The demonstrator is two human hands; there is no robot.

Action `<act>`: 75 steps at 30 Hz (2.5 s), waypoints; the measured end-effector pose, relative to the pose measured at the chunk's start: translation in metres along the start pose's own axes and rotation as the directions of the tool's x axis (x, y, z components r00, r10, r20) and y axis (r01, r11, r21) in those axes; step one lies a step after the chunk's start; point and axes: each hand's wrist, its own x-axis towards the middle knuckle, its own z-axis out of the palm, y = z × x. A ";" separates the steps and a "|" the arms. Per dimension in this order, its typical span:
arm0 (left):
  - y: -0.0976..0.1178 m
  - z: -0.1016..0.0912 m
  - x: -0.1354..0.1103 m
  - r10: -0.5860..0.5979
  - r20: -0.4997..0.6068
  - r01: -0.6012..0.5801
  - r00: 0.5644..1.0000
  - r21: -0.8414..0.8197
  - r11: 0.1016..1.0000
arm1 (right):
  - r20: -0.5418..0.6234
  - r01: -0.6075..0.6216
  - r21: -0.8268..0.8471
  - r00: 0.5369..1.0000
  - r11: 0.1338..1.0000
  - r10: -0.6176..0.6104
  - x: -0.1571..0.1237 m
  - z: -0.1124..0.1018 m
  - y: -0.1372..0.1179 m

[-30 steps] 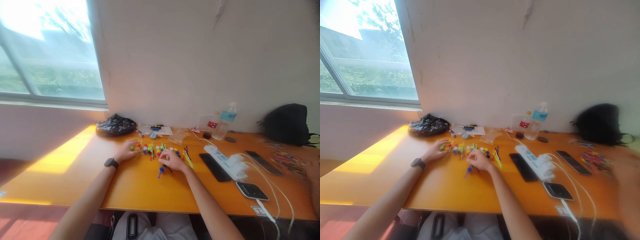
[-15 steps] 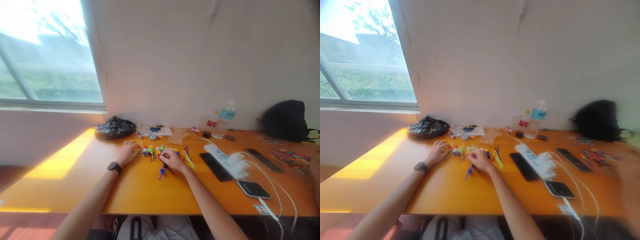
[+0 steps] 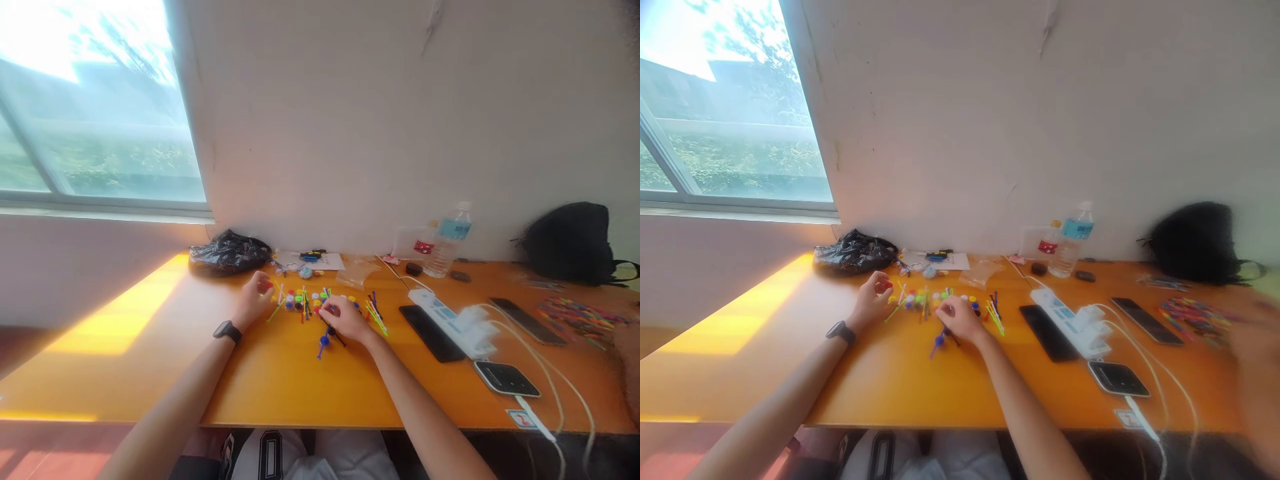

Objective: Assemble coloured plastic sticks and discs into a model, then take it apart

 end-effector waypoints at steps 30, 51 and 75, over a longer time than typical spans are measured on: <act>0.017 -0.015 -0.004 0.102 0.399 -0.274 0.911 0.403 0.873 | 0.045 -0.039 0.094 0.998 0.995 0.035 -0.001 0.001 0.001; 0.002 -0.023 0.005 0.222 0.120 -0.238 0.968 0.144 0.960 | 0.037 -0.022 0.118 0.999 0.993 0.018 0.001 0.003 0.005; 0.082 0.035 -0.041 0.316 0.296 -0.261 0.901 -0.212 0.942 | 0.110 -0.090 0.490 0.993 0.867 0.041 0.001 0.010 -0.011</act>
